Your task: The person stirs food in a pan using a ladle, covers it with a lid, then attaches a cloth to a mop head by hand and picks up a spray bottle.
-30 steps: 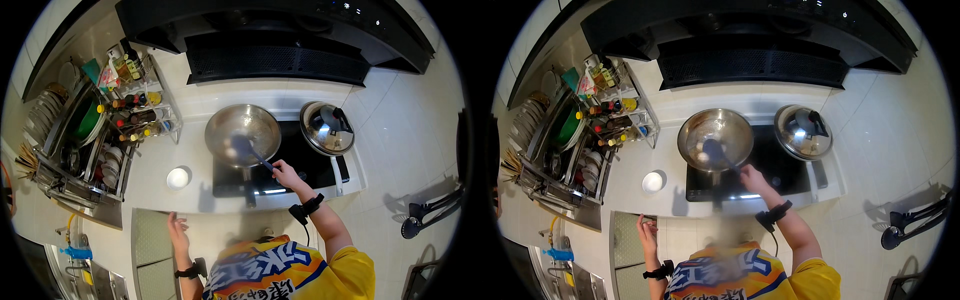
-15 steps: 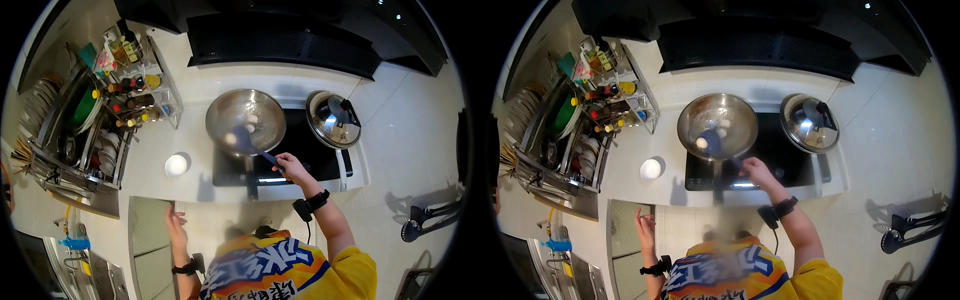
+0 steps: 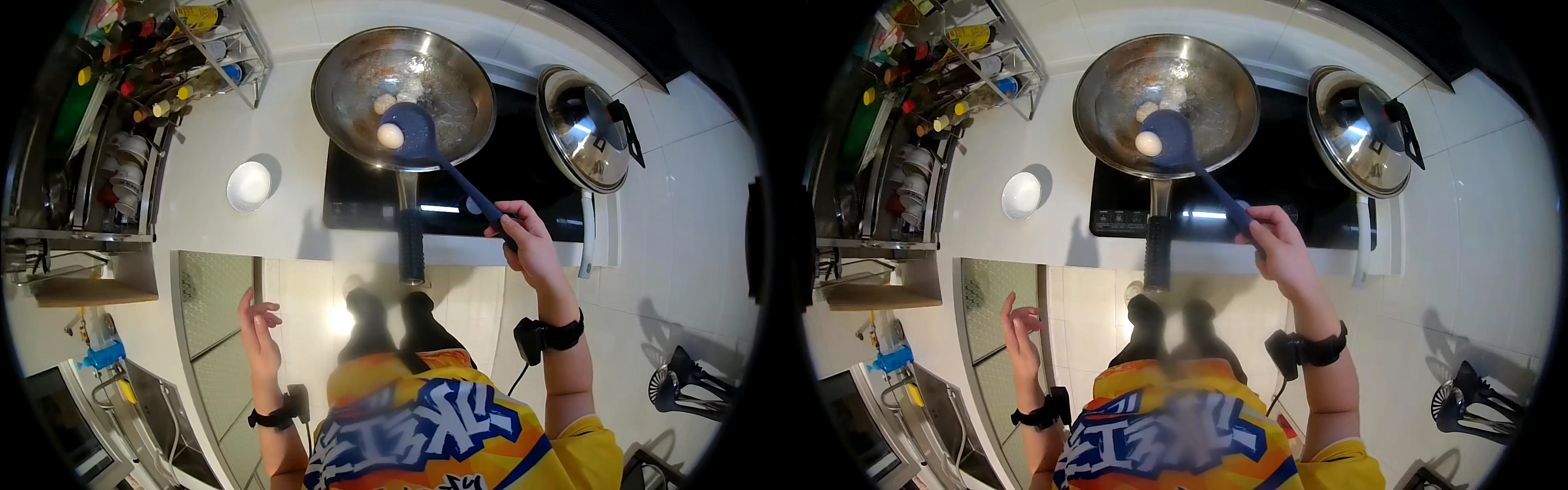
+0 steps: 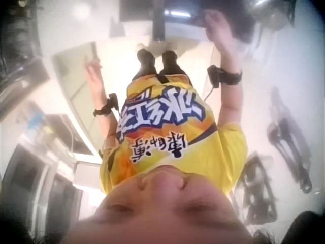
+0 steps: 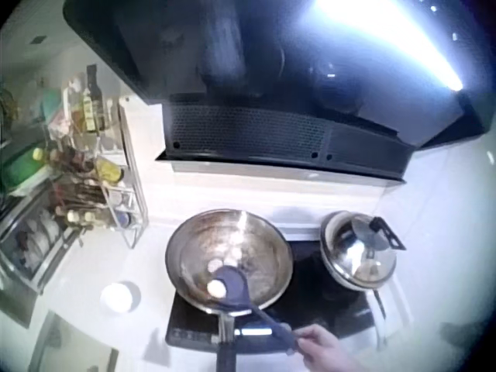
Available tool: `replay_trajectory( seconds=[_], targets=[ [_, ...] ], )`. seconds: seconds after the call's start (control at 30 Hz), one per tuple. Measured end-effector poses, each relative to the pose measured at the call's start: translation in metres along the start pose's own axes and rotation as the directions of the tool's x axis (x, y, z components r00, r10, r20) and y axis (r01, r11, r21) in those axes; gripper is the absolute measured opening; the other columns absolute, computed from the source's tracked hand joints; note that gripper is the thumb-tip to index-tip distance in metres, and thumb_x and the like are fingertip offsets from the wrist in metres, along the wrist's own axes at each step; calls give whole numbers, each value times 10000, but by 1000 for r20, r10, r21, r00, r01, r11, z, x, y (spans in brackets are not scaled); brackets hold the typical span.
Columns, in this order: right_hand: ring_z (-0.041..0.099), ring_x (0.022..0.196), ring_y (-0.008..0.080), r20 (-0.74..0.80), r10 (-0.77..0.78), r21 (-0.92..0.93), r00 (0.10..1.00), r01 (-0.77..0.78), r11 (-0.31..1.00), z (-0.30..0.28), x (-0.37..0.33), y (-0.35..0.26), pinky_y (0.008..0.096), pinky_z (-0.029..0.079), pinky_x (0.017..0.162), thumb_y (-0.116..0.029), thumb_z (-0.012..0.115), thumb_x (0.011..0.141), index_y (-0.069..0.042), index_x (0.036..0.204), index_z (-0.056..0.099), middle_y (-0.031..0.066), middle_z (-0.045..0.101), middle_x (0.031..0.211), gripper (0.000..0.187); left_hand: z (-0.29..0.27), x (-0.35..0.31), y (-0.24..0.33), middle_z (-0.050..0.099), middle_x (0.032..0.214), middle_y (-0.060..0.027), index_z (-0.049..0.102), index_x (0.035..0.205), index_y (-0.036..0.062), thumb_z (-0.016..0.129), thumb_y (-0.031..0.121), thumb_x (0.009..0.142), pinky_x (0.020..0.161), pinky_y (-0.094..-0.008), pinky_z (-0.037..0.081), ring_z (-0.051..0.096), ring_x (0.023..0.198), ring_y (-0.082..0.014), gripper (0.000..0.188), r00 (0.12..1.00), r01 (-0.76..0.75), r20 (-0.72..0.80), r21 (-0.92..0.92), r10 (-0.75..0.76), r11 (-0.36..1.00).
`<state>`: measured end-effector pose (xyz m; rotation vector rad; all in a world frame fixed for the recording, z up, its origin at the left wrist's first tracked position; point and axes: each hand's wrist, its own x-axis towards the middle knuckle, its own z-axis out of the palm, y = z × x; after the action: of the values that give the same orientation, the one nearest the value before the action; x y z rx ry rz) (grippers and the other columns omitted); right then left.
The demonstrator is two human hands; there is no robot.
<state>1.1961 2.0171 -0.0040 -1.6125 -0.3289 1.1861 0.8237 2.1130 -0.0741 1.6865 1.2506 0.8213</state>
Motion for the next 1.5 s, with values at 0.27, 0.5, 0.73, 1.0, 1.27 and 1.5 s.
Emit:
replay_trajectory(
  seconds=[0.27, 0.5, 0.73, 1.0, 1.27, 1.5],
  targets=[
    [441, 546, 82, 35, -423, -486, 905, 385, 784, -1, 9, 16, 181, 348, 478, -70, 437, 823, -59, 1017, 437, 67, 526, 752, 194, 25, 33, 28, 523, 843, -80, 302, 1194, 8, 302, 215, 879, 641, -236, 378, 456, 647, -110, 378, 998, -48, 25, -84, 51, 995],
    [522, 706, 318, 94, -579, -872, 810, 348, 345, 9, -7, 5, 381, 433, 582, -75, 507, 754, -111, 1014, 447, 106, 499, 879, 269, 36, 43, 45, 521, 844, -79, 300, 1196, 25, 335, 169, 866, 646, -233, 390, 458, 647, -108, 362, 991, -101, 65, -191, 115, 977],
    [510, 704, 201, 1, -692, -626, 722, 540, 563, 11, -6, 11, 271, 410, 618, -41, 455, 797, -62, 1051, 402, 99, 491, 813, 261, 59, 66, 86, 527, 858, -75, 371, 1154, 29, 406, 108, 838, 678, -232, 398, 476, 699, -105, 327, 944, -76, 299, -213, 139, 974],
    [508, 812, 297, 102, -652, -563, 751, 584, 585, 48, -3, 16, 347, 402, 723, -13, 424, 770, 21, 1059, 279, 188, 474, 913, 326, 135, 104, 172, 490, 995, -38, 362, 1167, 37, 337, 406, 856, 596, -215, 414, 478, 759, -100, 483, 466, 197, 880, -3, -90, 980],
    [504, 809, 370, 223, -784, -332, 580, 801, 498, 56, -4, 19, 385, 423, 644, 0, 493, 735, -31, 926, 364, 219, 411, 1018, 233, 181, 93, 164, 496, 872, -89, 364, 1010, 41, 351, 197, 831, 585, -270, 470, 523, 775, -146, 238, 669, 359, 714, -71, -204, 930],
    [511, 832, 341, 558, -706, -436, 435, 878, 196, 10, -7, -22, 409, 411, 706, -167, 582, 667, -38, 1012, 414, 199, 395, 1156, 404, 176, 93, 170, 476, 773, -88, 303, 1086, 34, 278, 187, 845, 411, -252, 448, 513, 518, -158, 286, 810, 470, 514, -280, -282, 837]
  ],
)
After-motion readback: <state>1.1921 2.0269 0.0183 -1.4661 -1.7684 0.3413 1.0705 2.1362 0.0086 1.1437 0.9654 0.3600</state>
